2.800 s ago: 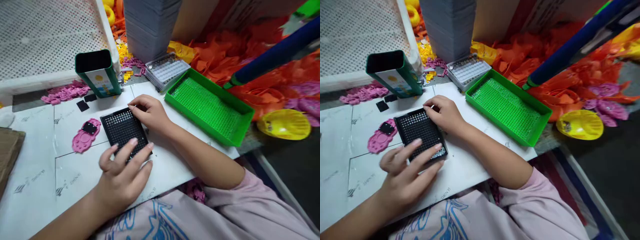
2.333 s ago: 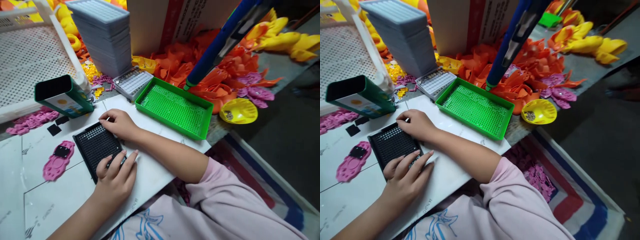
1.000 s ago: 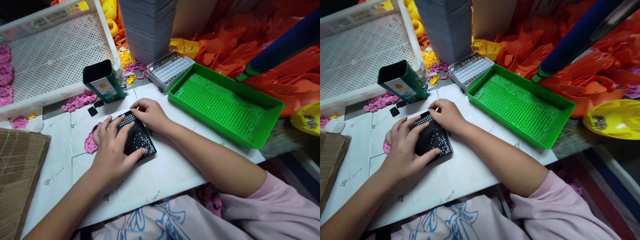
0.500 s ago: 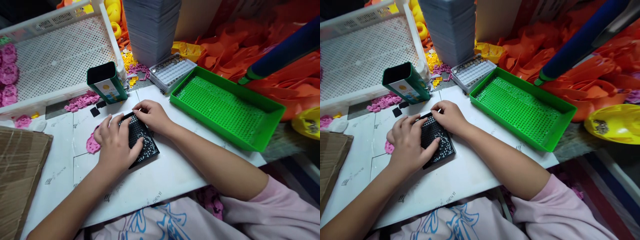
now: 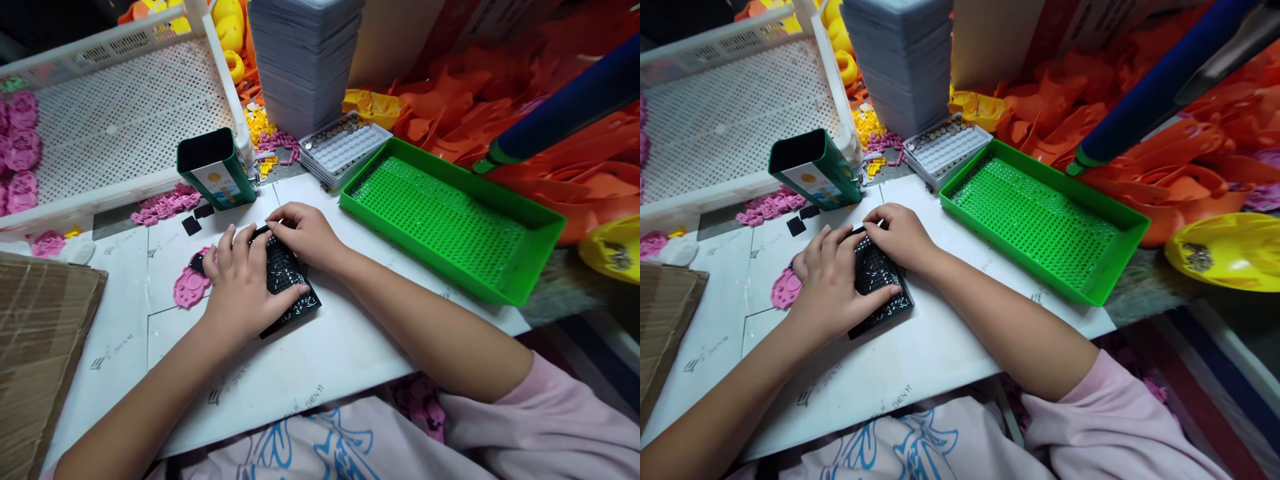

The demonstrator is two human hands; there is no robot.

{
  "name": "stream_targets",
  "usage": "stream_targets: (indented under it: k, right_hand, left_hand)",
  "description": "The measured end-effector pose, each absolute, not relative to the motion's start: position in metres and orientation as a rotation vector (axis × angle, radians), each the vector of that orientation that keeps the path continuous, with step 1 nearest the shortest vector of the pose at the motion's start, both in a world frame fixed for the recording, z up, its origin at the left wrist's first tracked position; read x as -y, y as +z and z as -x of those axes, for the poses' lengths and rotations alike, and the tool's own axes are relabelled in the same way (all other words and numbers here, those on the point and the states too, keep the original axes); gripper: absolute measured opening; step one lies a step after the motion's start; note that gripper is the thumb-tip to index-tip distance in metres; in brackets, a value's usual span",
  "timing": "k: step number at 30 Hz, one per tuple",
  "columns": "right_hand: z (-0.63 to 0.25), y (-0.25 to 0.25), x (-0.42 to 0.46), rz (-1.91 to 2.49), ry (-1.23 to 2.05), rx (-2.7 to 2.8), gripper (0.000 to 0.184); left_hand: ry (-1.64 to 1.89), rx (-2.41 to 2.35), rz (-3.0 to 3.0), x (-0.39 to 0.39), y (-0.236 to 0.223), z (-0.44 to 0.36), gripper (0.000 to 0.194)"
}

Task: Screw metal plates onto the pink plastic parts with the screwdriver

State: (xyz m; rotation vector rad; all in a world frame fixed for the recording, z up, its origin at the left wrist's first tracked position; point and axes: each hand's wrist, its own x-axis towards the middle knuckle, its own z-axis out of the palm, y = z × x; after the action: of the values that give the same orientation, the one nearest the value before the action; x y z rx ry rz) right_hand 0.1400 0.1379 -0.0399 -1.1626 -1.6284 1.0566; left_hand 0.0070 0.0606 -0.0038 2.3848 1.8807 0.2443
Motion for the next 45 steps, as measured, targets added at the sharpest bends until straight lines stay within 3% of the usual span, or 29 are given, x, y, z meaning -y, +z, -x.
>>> stream_targets:
  k: [14,29,36,45]
  right_hand:
    - [-0.14,-0.04,-0.138,1.145,1.069,1.634,0.008]
    - [-0.14,-0.04,-0.137,1.144,1.078,1.613,0.009]
    - [-0.14,-0.04,-0.138,1.158,1.086,1.594,0.009]
    - [-0.14,-0.038,-0.137,1.171,1.08,1.601,0.009]
  left_hand:
    - [0.276,-1.793,-2.721,-0.039,-0.001,0.03,0.039]
    - [0.111,-0.879,-2.95,-0.021,-0.002,0.032,0.065]
    - [0.074,-0.828,-2.97,-0.036,-0.003,0.051,0.065]
    - [0.144,-1.128,-3.085,-0.053,-0.002,0.067,0.067]
